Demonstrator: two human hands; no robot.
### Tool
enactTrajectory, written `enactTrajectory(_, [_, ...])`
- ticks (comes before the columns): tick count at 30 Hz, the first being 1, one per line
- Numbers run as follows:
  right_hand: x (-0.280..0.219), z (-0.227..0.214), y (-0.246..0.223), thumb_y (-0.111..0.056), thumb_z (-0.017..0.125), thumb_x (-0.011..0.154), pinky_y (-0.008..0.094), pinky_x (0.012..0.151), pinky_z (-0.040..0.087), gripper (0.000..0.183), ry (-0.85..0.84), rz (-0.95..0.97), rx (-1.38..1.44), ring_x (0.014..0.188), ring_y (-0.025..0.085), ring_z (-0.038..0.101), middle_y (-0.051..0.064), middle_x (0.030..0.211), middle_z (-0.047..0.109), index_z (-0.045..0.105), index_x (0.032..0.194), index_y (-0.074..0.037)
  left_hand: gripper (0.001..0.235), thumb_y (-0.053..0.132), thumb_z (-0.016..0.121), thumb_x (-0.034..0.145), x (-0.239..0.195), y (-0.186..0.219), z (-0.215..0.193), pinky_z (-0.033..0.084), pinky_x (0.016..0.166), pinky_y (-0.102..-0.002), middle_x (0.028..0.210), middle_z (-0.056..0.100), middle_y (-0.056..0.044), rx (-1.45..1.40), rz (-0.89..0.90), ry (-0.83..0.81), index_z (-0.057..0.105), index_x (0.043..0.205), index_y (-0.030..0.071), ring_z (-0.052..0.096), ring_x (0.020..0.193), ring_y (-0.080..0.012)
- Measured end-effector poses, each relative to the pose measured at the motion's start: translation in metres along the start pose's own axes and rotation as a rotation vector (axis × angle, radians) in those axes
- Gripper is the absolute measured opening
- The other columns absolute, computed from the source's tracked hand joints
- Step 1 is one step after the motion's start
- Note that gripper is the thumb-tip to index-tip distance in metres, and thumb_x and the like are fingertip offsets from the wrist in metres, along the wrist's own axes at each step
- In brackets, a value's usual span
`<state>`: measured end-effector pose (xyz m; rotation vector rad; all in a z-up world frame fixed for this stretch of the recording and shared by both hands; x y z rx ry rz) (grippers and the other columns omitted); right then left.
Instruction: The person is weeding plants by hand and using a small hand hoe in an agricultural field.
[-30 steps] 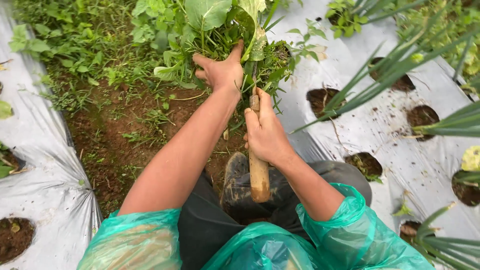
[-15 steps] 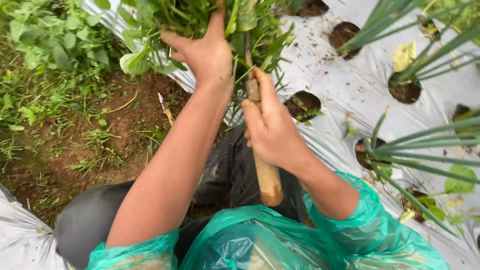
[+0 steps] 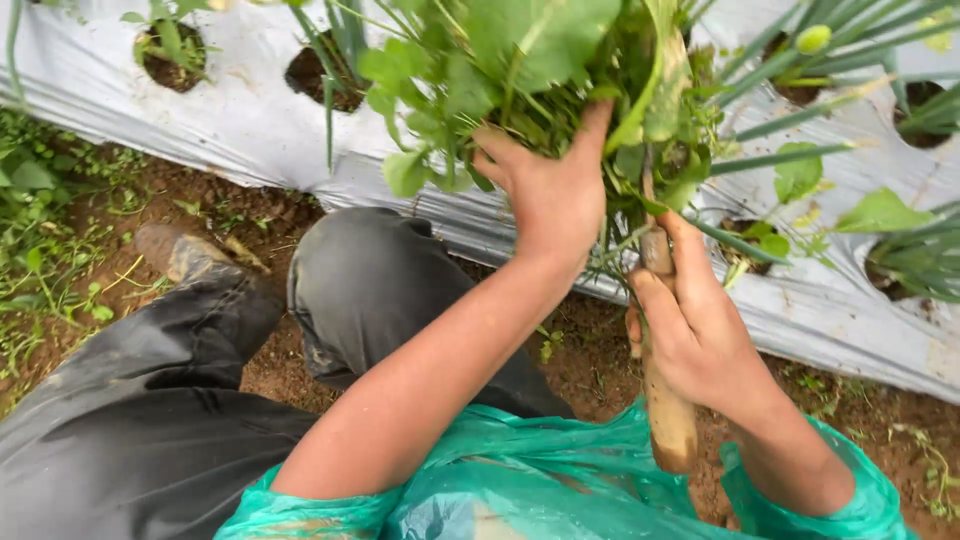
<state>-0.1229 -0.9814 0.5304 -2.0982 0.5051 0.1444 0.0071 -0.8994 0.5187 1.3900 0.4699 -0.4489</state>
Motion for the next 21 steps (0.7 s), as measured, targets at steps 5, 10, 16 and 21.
enactTrajectory(5, [-0.056,-0.022,0.066,-0.015,0.042,0.1,0.038,0.059,0.05,0.049,0.043,0.187,-0.016,0.052,0.024,0.059,0.013,0.066,0.058,0.035,0.148,-0.012,0.131,0.061,0.064,0.072,-0.035,-0.08,0.031,0.007,0.124,-0.051,0.17,-0.015,-0.023,0.166,-0.024,-0.123,-0.009,0.161,0.0,-0.022,0.159,-0.0299])
enactTrajectory(10, [-0.115,-0.039,0.145,-0.019,0.042,0.098,0.037,0.078,0.045,0.057,0.092,0.232,-0.03,0.082,0.022,0.057,0.01,0.098,0.055,0.033,0.154,-0.012,0.122,0.052,0.069,0.088,-0.087,-0.144,0.043,0.008,0.121,-0.071,0.159,-0.02,-0.041,0.17,-0.028,-0.347,-0.007,0.156,-0.015,-0.008,0.154,-0.053])
enactTrajectory(16, [-0.187,-0.051,0.189,-0.018,0.039,0.1,0.041,0.048,0.05,0.061,0.091,0.482,0.207,0.049,0.026,0.054,0.014,0.063,0.052,0.027,0.16,-0.018,0.119,0.067,0.053,0.084,-0.122,-0.224,0.075,0.022,0.127,-0.043,0.171,-0.013,-0.014,0.59,-0.298,-0.511,-0.01,0.162,0.003,0.013,0.158,-0.0343])
enactTrajectory(21, [-0.222,-0.027,0.279,-0.024,0.045,0.098,0.059,0.089,0.055,0.066,0.462,0.436,-0.143,0.098,0.042,0.071,0.018,0.127,0.068,0.027,0.159,-0.013,0.098,0.061,0.054,0.094,-0.127,-0.25,0.083,0.053,0.091,-0.041,0.171,0.02,-0.01,1.266,-0.34,-0.931,0.013,0.165,0.008,0.054,0.132,-0.0312])
Point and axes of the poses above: each hand's wrist, its own x-axis towards the middle knuckle, its own z-axis out of the palm, y = z × x, the point moved 1 cm from there along x, towards the middle knuckle
